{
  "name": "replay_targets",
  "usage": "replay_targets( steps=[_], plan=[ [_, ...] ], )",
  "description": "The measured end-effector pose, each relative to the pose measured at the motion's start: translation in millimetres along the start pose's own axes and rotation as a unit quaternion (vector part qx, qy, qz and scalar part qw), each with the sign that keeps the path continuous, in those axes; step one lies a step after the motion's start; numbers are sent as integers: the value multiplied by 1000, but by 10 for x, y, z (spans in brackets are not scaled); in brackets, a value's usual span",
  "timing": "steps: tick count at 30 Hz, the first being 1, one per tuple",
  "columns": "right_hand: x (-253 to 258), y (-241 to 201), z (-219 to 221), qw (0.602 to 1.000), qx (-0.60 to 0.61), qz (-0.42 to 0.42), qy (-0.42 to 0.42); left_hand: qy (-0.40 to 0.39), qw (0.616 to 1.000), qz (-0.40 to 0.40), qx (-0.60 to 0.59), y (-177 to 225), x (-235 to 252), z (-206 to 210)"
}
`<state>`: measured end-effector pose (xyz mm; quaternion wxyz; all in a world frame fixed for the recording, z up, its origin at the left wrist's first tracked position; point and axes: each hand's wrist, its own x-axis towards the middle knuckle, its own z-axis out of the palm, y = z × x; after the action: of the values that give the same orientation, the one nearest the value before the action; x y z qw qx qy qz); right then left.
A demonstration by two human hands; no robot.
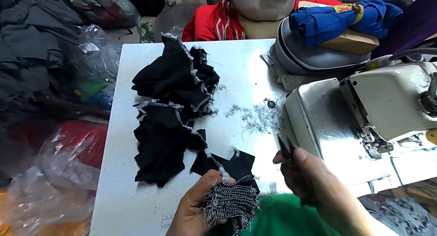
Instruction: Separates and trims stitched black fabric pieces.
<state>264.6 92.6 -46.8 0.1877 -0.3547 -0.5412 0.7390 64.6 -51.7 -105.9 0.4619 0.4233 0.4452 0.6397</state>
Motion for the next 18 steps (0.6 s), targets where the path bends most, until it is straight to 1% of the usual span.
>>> replay_targets(
  steps=[1, 3, 5, 6, 8, 10, 12, 14, 15, 18],
  plan=[
    [23, -9, -9, 1000, 18, 5, 25, 1, 1000, -3, 3, 6, -11, -16],
    [55, -15, -15, 998, 12, 1, 58, 1, 1000, -16, 20, 36, -38, -36],
    [109, 17, -15, 998, -42, 4, 56, -3, 998, -19, 59, 81, -68, -47],
    [153, 38, -4, 996, -74, 22, 50, -12, 996, -14, 87, 95, -88, -66],
    [285, 87, 46, 989, -115, 86, 23, -32, 986, 5, 165, 118, -133, -117],
    [450, 159, 123, 981, -118, 155, -22, -51, 972, 24, 227, 133, -182, -153],
    [608, 262, 210, 970, -94, 208, -82, -53, 966, 30, 252, 139, -221, -143],
    [746, 376, 286, 959, -72, 239, -133, -44, 963, 32, 263, 119, -236, -112],
    [792, 436, 309, 961, -61, 239, -127, -39, 961, 34, 271, 107, -238, -100],
    [837, 493, 264, 985, -4, 174, -8, -44, 954, 32, 295, 139, -257, -98]
  ],
)
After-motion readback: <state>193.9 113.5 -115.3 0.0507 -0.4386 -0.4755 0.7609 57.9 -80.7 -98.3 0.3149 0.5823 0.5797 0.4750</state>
